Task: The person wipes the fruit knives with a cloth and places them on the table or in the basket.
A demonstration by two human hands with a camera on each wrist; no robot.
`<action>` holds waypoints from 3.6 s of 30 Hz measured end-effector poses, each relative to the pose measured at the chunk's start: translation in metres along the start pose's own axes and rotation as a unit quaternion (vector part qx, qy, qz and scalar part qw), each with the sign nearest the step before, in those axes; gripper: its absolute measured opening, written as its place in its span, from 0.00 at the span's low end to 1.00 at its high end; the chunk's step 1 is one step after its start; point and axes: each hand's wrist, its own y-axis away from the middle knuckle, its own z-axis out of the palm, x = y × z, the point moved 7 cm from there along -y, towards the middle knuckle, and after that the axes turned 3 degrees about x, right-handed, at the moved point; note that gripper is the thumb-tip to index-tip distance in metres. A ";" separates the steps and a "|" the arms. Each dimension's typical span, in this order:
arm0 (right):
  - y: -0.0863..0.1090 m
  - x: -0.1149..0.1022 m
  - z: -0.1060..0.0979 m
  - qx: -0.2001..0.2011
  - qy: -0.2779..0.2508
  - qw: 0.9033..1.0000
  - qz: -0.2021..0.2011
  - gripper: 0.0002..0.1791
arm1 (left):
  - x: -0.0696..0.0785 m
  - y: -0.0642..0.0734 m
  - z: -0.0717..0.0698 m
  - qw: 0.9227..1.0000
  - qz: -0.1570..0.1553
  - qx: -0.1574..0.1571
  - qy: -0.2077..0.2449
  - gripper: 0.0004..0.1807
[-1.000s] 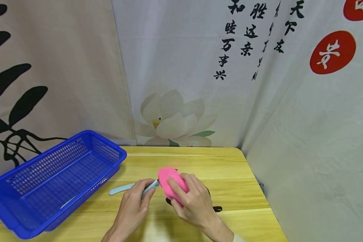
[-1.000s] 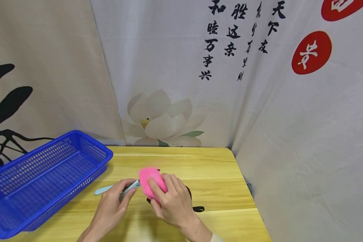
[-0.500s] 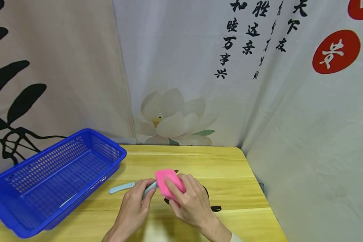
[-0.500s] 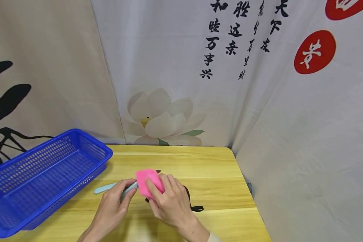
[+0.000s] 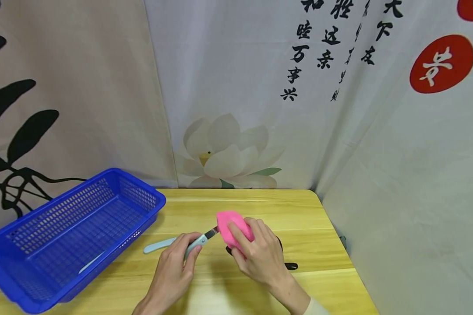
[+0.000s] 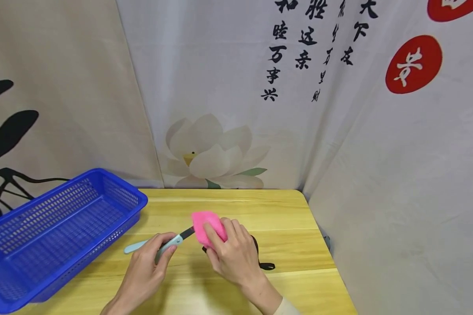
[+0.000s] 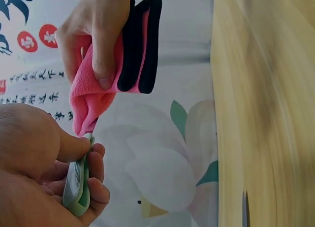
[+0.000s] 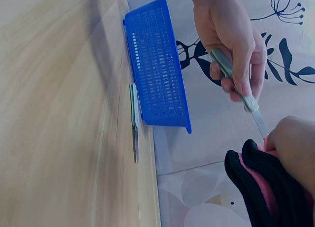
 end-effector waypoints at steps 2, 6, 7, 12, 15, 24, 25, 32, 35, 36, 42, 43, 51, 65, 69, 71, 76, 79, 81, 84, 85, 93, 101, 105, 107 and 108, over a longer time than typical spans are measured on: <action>0.001 0.004 0.000 -0.002 0.000 1.000 0.005 0.33 | 0.000 0.000 0.000 1.000 0.000 -0.002 0.000 0.15; 0.003 0.011 0.000 -0.007 0.002 1.000 0.017 0.32 | -0.001 0.000 0.000 1.000 -0.005 -0.007 0.009 0.15; 0.003 0.013 0.000 -0.009 0.003 1.000 0.021 0.31 | -0.002 0.000 0.000 1.000 -0.007 -0.007 0.011 0.15; 0.004 0.025 -0.002 -0.022 0.013 0.999 0.044 0.27 | -0.005 -0.001 0.001 0.999 -0.014 -0.008 0.033 0.16; 0.006 0.034 -0.005 -0.021 0.020 0.998 0.058 0.25 | -0.005 -0.002 0.002 0.998 -0.019 -0.012 0.058 0.16; 0.012 0.049 -0.016 0.017 -0.016 0.996 0.091 0.28 | -0.017 0.001 0.011 0.965 -0.168 -0.080 0.187 0.17; 0.013 0.049 -0.017 0.021 -0.023 0.995 0.093 0.28 | -0.018 0.001 0.012 0.957 -0.185 -0.089 0.207 0.17; 0.011 0.042 -0.028 0.046 -0.053 0.994 0.088 0.29 | -0.020 0.004 0.029 0.880 -0.286 -0.153 0.347 0.19; 0.007 0.037 -0.033 0.058 -0.063 0.994 0.071 0.28 | -0.018 0.004 0.036 0.854 -0.301 -0.175 0.388 0.21; 0.006 0.036 -0.034 0.060 -0.065 0.994 0.064 0.28 | -0.017 0.005 0.038 0.845 -0.303 -0.182 0.400 0.22; -0.002 0.024 -0.044 0.076 -0.073 0.994 0.008 0.24 | -0.011 0.010 0.051 0.788 -0.308 -0.235 0.478 0.25; -0.004 0.021 -0.045 0.076 -0.071 0.995 -0.004 0.23 | -0.010 0.011 0.053 0.780 -0.307 -0.242 0.489 0.24; -0.007 0.001 -0.042 0.043 -0.046 0.991 -0.117 0.19 | -0.006 0.016 0.062 0.768 -0.291 -0.261 0.508 0.29; -0.003 0.000 -0.030 -0.004 -0.026 0.993 -0.116 0.23 | -0.003 0.012 0.055 0.819 -0.255 -0.272 0.436 0.25; -0.003 0.010 -0.025 -0.008 -0.015 0.995 -0.099 0.21 | -0.003 0.013 0.054 0.824 -0.262 -0.277 0.419 0.23; -0.002 0.015 -0.023 -0.009 -0.011 0.996 -0.092 0.20 | -0.004 0.013 0.054 0.824 -0.266 -0.279 0.416 0.23; -0.002 0.026 -0.019 0.000 -0.009 0.997 -0.082 0.20 | -0.005 0.013 0.054 0.829 -0.258 -0.281 0.408 0.23; -0.003 0.033 -0.017 0.002 -0.008 0.997 -0.073 0.22 | -0.005 0.013 0.053 0.833 -0.257 -0.280 0.402 0.22; -0.005 0.037 -0.017 0.004 -0.006 0.998 -0.067 0.23 | -0.006 0.013 0.053 0.835 -0.259 -0.278 0.399 0.22; -0.008 0.044 -0.017 0.008 0.009 0.999 -0.051 0.23 | -0.006 0.012 0.052 0.839 -0.257 -0.273 0.395 0.22; -0.008 0.046 -0.018 0.010 0.016 0.999 -0.044 0.22 | -0.006 0.012 0.052 0.840 -0.256 -0.272 0.393 0.21; -0.009 0.048 -0.025 0.029 0.012 0.999 -0.008 0.22 | -0.007 0.011 0.050 0.855 -0.267 -0.253 0.365 0.21; -0.005 0.007 -0.032 0.052 -0.054 0.992 -0.104 0.20 | -0.008 0.006 0.046 0.863 -0.267 -0.236 0.358 0.21; -0.003 -0.007 -0.028 0.051 -0.060 0.987 -0.142 0.21 | -0.005 0.004 0.045 0.868 -0.239 -0.234 0.366 0.20; -0.003 -0.010 -0.026 0.047 -0.056 0.987 -0.145 0.21 | -0.004 0.004 0.044 0.869 -0.235 -0.232 0.369 0.20; -0.002 -0.010 -0.025 0.045 -0.053 0.987 -0.144 0.22 | -0.004 0.004 0.044 0.869 -0.235 -0.232 0.369 0.20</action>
